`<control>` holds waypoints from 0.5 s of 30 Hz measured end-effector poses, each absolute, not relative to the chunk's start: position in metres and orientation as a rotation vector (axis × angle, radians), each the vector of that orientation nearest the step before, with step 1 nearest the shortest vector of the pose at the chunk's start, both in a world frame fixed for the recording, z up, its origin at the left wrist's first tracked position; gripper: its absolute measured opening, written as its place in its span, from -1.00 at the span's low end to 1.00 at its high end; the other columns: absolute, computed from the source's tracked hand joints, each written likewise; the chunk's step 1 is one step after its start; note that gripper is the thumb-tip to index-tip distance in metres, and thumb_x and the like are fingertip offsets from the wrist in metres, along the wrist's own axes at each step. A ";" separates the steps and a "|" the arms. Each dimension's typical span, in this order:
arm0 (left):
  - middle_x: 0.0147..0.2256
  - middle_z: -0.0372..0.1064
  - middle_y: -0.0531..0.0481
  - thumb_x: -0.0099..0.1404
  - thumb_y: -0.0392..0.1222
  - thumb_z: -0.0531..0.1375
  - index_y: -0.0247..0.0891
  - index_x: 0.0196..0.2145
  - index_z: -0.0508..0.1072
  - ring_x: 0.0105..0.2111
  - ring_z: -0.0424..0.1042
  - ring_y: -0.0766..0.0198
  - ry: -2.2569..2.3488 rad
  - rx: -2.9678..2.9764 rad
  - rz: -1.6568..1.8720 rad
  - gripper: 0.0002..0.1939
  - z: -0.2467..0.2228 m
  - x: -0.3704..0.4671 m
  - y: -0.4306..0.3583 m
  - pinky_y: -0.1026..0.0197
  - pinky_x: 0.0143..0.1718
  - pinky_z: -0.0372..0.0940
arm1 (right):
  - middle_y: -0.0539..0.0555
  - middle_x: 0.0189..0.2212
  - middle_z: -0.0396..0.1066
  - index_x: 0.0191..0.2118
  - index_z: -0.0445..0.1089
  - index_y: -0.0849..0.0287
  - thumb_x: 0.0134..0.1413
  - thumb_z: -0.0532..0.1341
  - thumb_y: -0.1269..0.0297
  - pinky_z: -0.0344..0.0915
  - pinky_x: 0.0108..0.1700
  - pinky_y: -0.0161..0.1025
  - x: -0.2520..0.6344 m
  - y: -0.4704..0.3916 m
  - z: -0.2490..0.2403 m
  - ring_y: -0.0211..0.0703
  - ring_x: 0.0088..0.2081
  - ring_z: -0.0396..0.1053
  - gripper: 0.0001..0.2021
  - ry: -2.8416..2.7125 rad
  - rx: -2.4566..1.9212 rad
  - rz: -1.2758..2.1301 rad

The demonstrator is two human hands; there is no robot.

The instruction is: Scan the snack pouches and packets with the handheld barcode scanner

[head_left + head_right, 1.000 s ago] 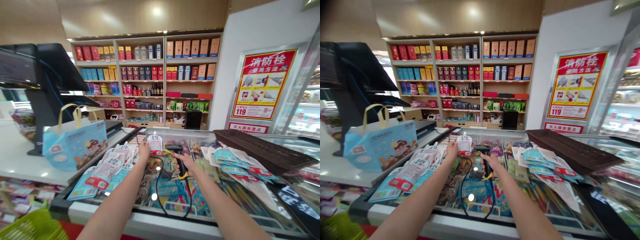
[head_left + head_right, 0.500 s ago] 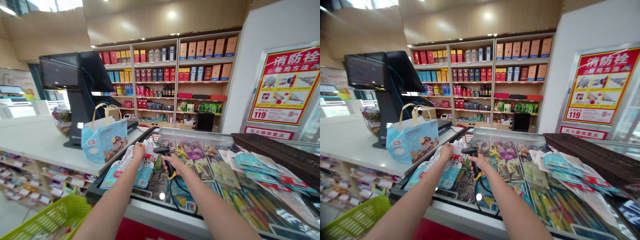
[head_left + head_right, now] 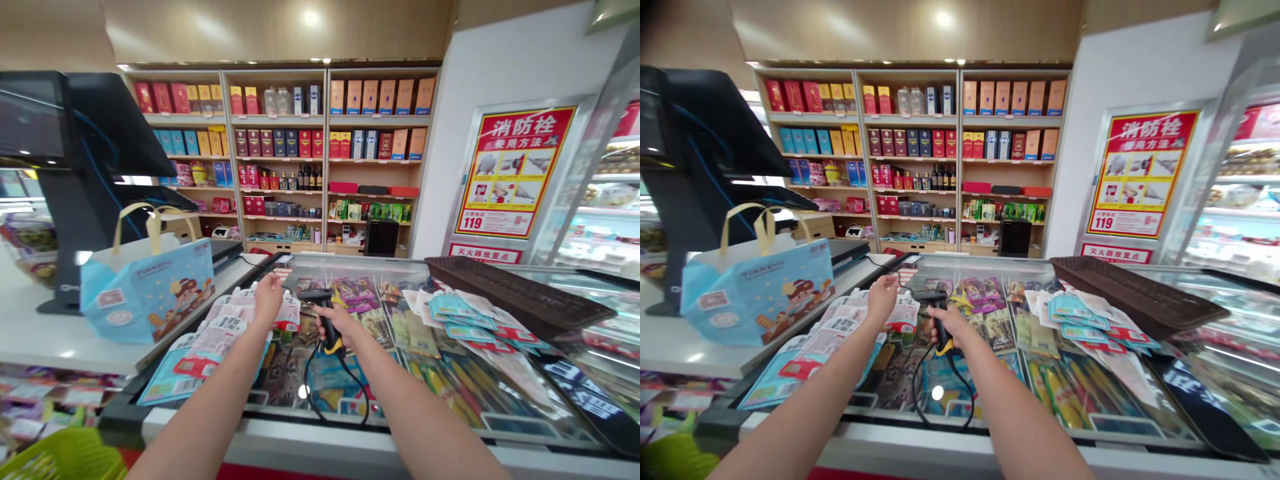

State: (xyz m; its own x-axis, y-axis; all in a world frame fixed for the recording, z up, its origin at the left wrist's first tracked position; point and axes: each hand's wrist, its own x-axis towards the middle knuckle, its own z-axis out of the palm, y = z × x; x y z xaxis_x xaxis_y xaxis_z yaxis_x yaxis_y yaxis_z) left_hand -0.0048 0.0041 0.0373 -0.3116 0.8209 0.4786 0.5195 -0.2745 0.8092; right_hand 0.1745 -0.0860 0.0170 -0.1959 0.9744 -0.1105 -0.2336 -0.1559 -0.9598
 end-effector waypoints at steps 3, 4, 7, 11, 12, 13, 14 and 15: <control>-0.43 0.47 -0.04 0.10 -0.30 0.13 -0.23 -0.31 0.46 -0.31 0.48 0.15 1.647 1.664 1.502 -0.82 0.027 0.037 0.003 0.15 -0.17 0.31 | -0.14 -0.73 0.27 -0.43 0.22 0.17 -0.09 0.32 0.16 0.20 -0.68 -0.38 0.212 -0.094 0.017 -0.37 -0.74 0.19 -0.73 -1.019 -1.084 1.499; -0.47 0.46 -0.03 0.09 -0.30 0.14 -0.24 -0.32 0.47 -0.34 0.47 0.15 1.620 1.670 1.470 -0.83 0.023 0.054 0.002 0.15 -0.19 0.31 | -0.13 -0.73 0.27 -0.45 0.22 0.17 -0.08 0.31 0.17 0.19 -0.68 -0.38 0.226 -0.098 0.017 -0.37 -0.74 0.19 -0.74 -1.000 -1.110 1.476; -0.49 0.45 -0.03 0.07 -0.33 0.18 -0.25 -0.39 0.47 -0.38 0.46 0.17 1.502 1.712 1.388 -0.89 0.010 0.111 -0.002 0.16 -0.23 0.31 | -0.12 -0.74 0.27 -0.48 0.21 0.17 -0.09 0.32 0.15 0.19 -0.68 -0.37 0.271 -0.110 0.015 -0.36 -0.74 0.18 -0.72 -0.954 -1.159 1.400; -0.48 0.45 -0.05 0.06 -0.39 0.18 -0.28 -0.49 0.44 -0.37 0.46 0.19 1.285 1.815 1.197 -0.93 -0.004 0.197 -0.017 0.18 -0.24 0.31 | -0.14 -0.72 0.27 -0.46 0.20 0.15 -0.18 0.37 0.11 0.20 -0.68 -0.36 0.326 -0.123 0.010 -0.37 -0.74 0.18 -0.66 -0.916 -1.175 1.285; -0.48 0.46 -0.05 0.06 -0.41 0.16 -0.28 -0.48 0.43 -0.37 0.46 0.20 1.224 1.840 1.146 -0.91 -0.006 0.217 -0.022 0.18 -0.25 0.30 | -0.14 -0.72 0.27 -0.45 0.20 0.15 -0.19 0.37 0.11 0.20 -0.68 -0.36 0.338 -0.125 0.010 -0.36 -0.74 0.19 -0.65 -0.913 -1.173 1.259; -0.47 0.46 -0.05 0.07 -0.43 0.14 -0.29 -0.47 0.43 -0.37 0.46 0.21 1.166 1.865 1.102 -0.89 -0.009 0.237 -0.026 0.19 -0.26 0.30 | -0.14 -0.72 0.28 -0.45 0.20 0.15 -0.20 0.38 0.10 0.20 -0.68 -0.35 0.349 -0.127 0.009 -0.35 -0.74 0.19 -0.64 -0.915 -1.172 1.236; -0.46 0.47 -0.05 0.07 -0.44 0.13 -0.29 -0.46 0.43 -0.38 0.46 0.22 1.115 1.888 1.066 -0.87 -0.011 0.255 -0.031 0.21 -0.27 0.29 | -0.14 -0.72 0.28 -0.44 0.21 0.15 -0.21 0.38 0.09 0.21 -0.68 -0.35 0.360 -0.129 0.009 -0.35 -0.74 0.20 -0.64 -0.918 -1.174 1.211; -0.46 0.47 -0.05 0.08 -0.45 0.12 -0.29 -0.44 0.43 -0.39 0.46 0.23 1.075 1.911 1.037 -0.86 -0.013 0.272 -0.035 0.22 -0.29 0.29 | -0.14 -0.72 0.27 -0.44 0.21 0.16 -0.23 0.38 0.09 0.22 -0.68 -0.34 0.369 -0.130 0.010 -0.34 -0.73 0.20 -0.63 -0.922 -1.173 1.182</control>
State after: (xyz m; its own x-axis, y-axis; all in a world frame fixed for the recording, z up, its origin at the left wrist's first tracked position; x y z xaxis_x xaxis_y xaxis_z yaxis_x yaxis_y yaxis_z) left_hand 0.2725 -0.0349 -0.0132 0.3345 0.8934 0.3001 0.3319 -0.4097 0.8497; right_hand 0.3694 -0.1301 0.0099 0.1769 0.9830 -0.0494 -0.1909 -0.0149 -0.9815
